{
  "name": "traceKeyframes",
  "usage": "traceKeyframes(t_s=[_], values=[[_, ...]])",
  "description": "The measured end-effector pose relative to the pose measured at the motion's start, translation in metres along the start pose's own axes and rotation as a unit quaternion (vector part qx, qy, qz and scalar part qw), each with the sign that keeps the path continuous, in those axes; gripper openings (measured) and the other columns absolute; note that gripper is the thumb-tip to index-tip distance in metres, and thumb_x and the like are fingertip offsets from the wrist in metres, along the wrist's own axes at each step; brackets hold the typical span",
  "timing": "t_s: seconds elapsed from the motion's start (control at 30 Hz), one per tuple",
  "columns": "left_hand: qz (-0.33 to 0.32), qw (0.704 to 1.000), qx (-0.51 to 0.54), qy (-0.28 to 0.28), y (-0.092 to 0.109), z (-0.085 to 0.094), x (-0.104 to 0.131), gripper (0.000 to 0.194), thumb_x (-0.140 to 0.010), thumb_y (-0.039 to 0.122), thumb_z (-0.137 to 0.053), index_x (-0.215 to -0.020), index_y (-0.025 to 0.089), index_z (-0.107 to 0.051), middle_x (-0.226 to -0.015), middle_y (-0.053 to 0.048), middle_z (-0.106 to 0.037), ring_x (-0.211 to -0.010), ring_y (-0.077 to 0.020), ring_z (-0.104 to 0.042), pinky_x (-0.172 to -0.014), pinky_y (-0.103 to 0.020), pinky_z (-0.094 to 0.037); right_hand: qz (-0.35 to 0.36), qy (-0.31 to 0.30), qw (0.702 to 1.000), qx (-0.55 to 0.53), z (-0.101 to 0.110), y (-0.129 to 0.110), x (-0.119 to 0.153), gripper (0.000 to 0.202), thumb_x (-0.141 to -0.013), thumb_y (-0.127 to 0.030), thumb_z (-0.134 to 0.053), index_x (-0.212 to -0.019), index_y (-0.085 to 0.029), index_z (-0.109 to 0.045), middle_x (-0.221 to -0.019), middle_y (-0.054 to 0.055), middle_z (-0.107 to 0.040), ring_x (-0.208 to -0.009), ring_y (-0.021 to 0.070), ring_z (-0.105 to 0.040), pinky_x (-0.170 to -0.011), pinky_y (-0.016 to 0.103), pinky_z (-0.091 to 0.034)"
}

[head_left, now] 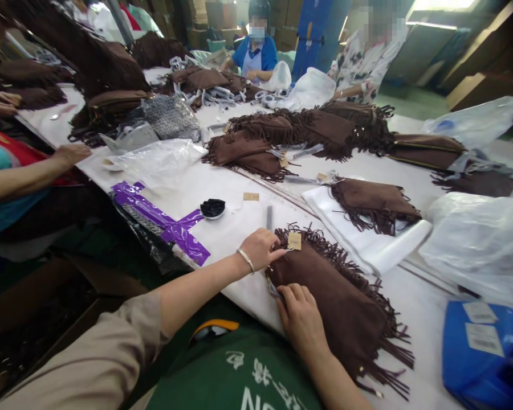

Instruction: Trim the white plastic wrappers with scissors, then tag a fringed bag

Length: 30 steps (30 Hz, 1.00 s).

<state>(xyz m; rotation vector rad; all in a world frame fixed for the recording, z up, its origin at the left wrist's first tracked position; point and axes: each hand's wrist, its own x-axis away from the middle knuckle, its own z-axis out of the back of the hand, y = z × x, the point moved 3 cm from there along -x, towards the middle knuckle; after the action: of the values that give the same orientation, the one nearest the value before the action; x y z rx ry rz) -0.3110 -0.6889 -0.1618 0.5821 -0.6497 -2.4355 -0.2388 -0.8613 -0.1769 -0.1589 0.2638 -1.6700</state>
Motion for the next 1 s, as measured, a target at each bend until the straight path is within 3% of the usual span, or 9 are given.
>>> traceKeyframes(t_s=[0.1,0.2,0.27,0.37,0.53,0.63,0.73,0.87,1.0], values=[[-0.036,0.996,-0.065,-0.047,0.013,-0.029,-0.046,0.044,-0.071,0.049,-0.068,-0.094,0.011,-0.064,-0.098,-0.015,-0.061,-0.100,-0.0275,-0.050,-0.088,-0.038,-0.040,0.001,0.013,1.000,0.015,-0.003,0.001,-0.001,0.016,-0.087,-0.021,-0.050,-0.102,-0.021,-0.056,-0.093,0.006,-0.057,-0.089,0.0228,-0.049,-0.080,0.037,-0.040],[-0.019,0.994,-0.064,-0.088,0.009,-0.050,-0.083,0.030,-0.072,0.036,-0.068,-0.085,0.009,-0.067,-0.094,-0.016,-0.063,-0.099,-0.0287,-0.053,-0.085,-0.037,-0.042,0.006,0.020,0.999,0.026,-0.002,0.003,-0.001,0.014,-0.087,-0.020,-0.050,-0.099,-0.022,-0.057,-0.088,0.005,-0.057,-0.085,0.0216,-0.050,-0.077,0.035,-0.040],[-0.007,0.994,-0.046,-0.094,-0.007,-0.049,-0.098,0.024,-0.079,0.032,-0.060,-0.081,0.010,-0.069,-0.088,-0.014,-0.066,-0.091,-0.0259,-0.057,-0.082,-0.035,-0.044,0.007,0.015,1.000,0.024,0.000,0.005,-0.001,0.012,-0.088,-0.019,-0.049,-0.096,-0.022,-0.058,-0.086,0.004,-0.057,-0.084,0.0208,-0.050,-0.076,0.034,-0.040],[0.014,0.995,-0.020,-0.094,-0.046,-0.031,-0.102,0.037,-0.088,0.036,-0.045,-0.105,0.010,-0.065,-0.094,-0.012,-0.067,-0.085,-0.0212,-0.061,-0.076,-0.030,-0.046,0.005,0.010,1.000,0.023,0.002,0.005,0.000,0.021,-0.089,-0.022,-0.049,-0.108,-0.022,-0.056,-0.094,0.006,-0.058,-0.088,0.0220,-0.050,-0.078,0.035,-0.040],[-0.062,0.990,-0.042,-0.119,-0.092,-0.002,-0.064,0.043,-0.081,0.012,-0.044,-0.123,0.018,-0.054,-0.123,-0.007,-0.058,-0.113,-0.0194,-0.050,-0.101,-0.035,-0.032,0.002,0.000,0.999,0.036,-0.001,0.006,-0.004,0.036,-0.088,-0.026,-0.050,-0.123,-0.020,-0.048,-0.099,0.007,-0.057,-0.091,0.0244,-0.049,-0.081,0.038,-0.040],[-0.140,0.971,-0.145,-0.124,-0.098,0.011,-0.032,0.046,-0.071,0.005,-0.048,-0.113,0.018,-0.059,-0.114,-0.008,-0.060,-0.115,-0.0243,-0.045,-0.107,-0.046,-0.016,0.004,-0.008,1.000,0.022,-0.001,0.007,-0.006,0.025,-0.089,-0.018,-0.045,-0.112,-0.021,-0.055,-0.093,0.006,-0.058,-0.090,0.0226,-0.050,-0.082,0.037,-0.039],[-0.142,0.957,-0.218,-0.131,-0.094,0.033,-0.003,0.028,-0.071,0.010,-0.050,-0.095,0.015,-0.064,-0.096,-0.012,-0.061,-0.104,-0.0266,-0.047,-0.102,-0.046,-0.022,0.000,-0.016,1.000,-0.018,0.006,0.008,-0.006,0.016,-0.090,-0.021,-0.045,-0.099,-0.022,-0.059,-0.090,0.004,-0.058,-0.089,0.0214,-0.050,-0.082,0.036,-0.039],[-0.069,0.952,-0.193,-0.227,-0.076,0.061,0.041,0.013,-0.068,0.018,-0.055,-0.078,0.014,-0.063,-0.082,-0.011,-0.061,-0.087,-0.0256,-0.052,-0.085,-0.039,-0.037,-0.040,0.004,0.995,-0.089,0.021,0.007,-0.020,0.018,-0.089,-0.036,-0.048,-0.091,-0.022,-0.059,-0.087,0.003,-0.059,-0.085,0.0196,-0.051,-0.078,0.032,-0.041],[0.154,0.921,0.049,-0.354,-0.053,0.059,0.091,0.021,-0.073,0.036,-0.059,-0.080,0.018,-0.064,-0.071,-0.003,-0.062,-0.066,-0.0179,-0.055,-0.063,-0.027,-0.041,-0.056,0.039,0.995,-0.077,0.021,0.003,-0.054,0.021,-0.084,-0.039,-0.057,-0.094,-0.021,-0.060,-0.091,0.005,-0.058,-0.091,0.0220,-0.051,-0.074,0.031,-0.043]])
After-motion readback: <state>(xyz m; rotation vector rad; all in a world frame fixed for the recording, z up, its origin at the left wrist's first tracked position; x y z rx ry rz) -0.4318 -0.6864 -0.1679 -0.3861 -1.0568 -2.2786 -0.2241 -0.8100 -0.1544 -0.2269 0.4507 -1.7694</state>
